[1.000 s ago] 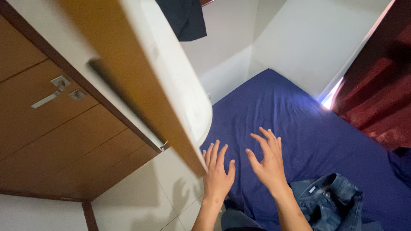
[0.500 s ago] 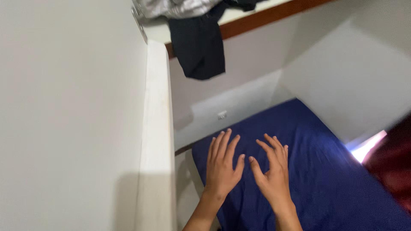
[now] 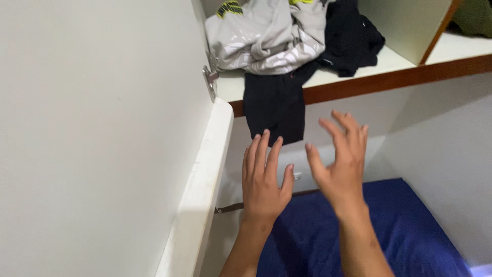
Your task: The person picks up several clothing items including a shirt, jeans, and hoodies from a closet shelf and places them on a bed.
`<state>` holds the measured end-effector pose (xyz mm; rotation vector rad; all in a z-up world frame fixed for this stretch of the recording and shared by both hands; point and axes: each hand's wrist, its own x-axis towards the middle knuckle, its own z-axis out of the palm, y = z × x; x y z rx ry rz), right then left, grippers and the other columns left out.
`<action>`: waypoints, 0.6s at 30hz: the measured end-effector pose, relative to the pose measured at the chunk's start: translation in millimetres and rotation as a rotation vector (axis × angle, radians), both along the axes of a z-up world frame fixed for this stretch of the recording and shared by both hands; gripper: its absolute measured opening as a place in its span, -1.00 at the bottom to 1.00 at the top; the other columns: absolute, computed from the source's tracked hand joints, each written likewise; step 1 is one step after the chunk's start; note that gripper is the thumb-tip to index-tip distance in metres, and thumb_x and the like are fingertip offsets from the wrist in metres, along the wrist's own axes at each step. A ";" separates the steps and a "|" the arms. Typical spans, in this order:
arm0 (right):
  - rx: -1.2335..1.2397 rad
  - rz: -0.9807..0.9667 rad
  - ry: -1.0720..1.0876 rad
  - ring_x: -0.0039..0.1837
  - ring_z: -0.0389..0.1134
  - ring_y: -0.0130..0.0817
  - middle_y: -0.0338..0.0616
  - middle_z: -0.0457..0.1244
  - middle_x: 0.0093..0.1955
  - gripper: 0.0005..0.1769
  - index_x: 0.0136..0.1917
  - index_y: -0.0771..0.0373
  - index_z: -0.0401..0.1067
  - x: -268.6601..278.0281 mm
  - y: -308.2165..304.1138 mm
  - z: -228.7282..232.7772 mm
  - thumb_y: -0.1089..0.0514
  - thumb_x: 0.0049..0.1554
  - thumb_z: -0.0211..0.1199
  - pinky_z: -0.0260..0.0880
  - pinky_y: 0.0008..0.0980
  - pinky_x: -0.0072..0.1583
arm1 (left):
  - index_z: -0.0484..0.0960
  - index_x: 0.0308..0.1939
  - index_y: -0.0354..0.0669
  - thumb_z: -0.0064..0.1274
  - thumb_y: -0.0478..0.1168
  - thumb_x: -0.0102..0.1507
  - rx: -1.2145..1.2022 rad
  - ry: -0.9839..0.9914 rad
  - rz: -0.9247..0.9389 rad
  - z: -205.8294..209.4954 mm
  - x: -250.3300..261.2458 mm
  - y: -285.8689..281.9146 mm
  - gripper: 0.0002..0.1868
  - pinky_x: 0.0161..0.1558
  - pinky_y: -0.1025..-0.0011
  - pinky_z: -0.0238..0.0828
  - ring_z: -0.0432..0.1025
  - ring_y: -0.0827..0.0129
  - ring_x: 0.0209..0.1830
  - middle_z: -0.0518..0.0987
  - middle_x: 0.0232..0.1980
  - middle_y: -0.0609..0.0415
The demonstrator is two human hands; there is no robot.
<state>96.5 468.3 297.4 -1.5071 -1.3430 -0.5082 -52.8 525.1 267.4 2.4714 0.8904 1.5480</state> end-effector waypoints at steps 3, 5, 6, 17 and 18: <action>0.064 0.013 -0.073 0.62 0.06 0.22 0.09 0.15 0.49 -0.43 0.37 0.22 0.39 15.8 26.4 24.5 0.14 0.12 0.41 -0.19 0.33 0.60 | 0.41 0.40 -0.25 0.11 -0.17 0.28 -0.001 0.008 0.024 11.7 7.1 8.0 -0.39 0.44 -0.08 0.12 0.17 -0.18 0.54 0.27 0.52 -0.27; 0.059 -0.008 -0.112 0.60 0.07 0.21 0.10 0.15 0.48 -0.43 0.38 0.23 0.38 26.4 45.7 37.4 0.13 0.12 0.42 -0.19 0.34 0.59 | 0.39 0.44 -0.24 0.11 -0.17 0.29 -0.036 -0.026 0.025 16.3 7.2 13.7 -0.37 0.42 0.00 0.24 0.23 -0.12 0.49 0.25 0.56 -0.24; 0.051 -0.035 -0.148 0.58 0.07 0.20 0.11 0.16 0.46 -0.42 0.38 0.24 0.38 31.9 53.6 42.8 0.13 0.13 0.43 -0.18 0.35 0.57 | 0.39 0.44 -0.24 0.11 -0.17 0.29 -0.030 -0.025 0.028 17.7 7.2 16.2 -0.37 0.42 0.00 0.24 0.23 -0.12 0.49 0.25 0.56 -0.24; -0.006 -0.086 -0.342 0.32 0.29 0.00 -0.02 0.26 0.36 -0.41 0.41 0.10 0.46 65.7 124.1 83.4 0.31 0.11 0.34 0.37 -0.09 0.22 | 0.45 0.40 -0.22 0.12 -0.15 0.26 -0.037 0.110 0.057 15.8 0.0 12.4 -0.38 0.30 0.00 0.32 0.29 -0.13 0.42 0.24 0.55 -0.24; -0.002 -0.183 -0.429 0.25 0.33 0.01 0.02 0.27 0.32 -0.45 0.34 0.07 0.52 66.1 130.7 84.3 0.31 0.06 0.34 0.44 -0.16 0.05 | 0.45 0.40 -0.22 0.12 -0.15 0.26 -0.035 0.113 0.060 14.2 -3.8 8.8 -0.38 0.30 0.00 0.32 0.29 -0.13 0.42 0.24 0.55 -0.24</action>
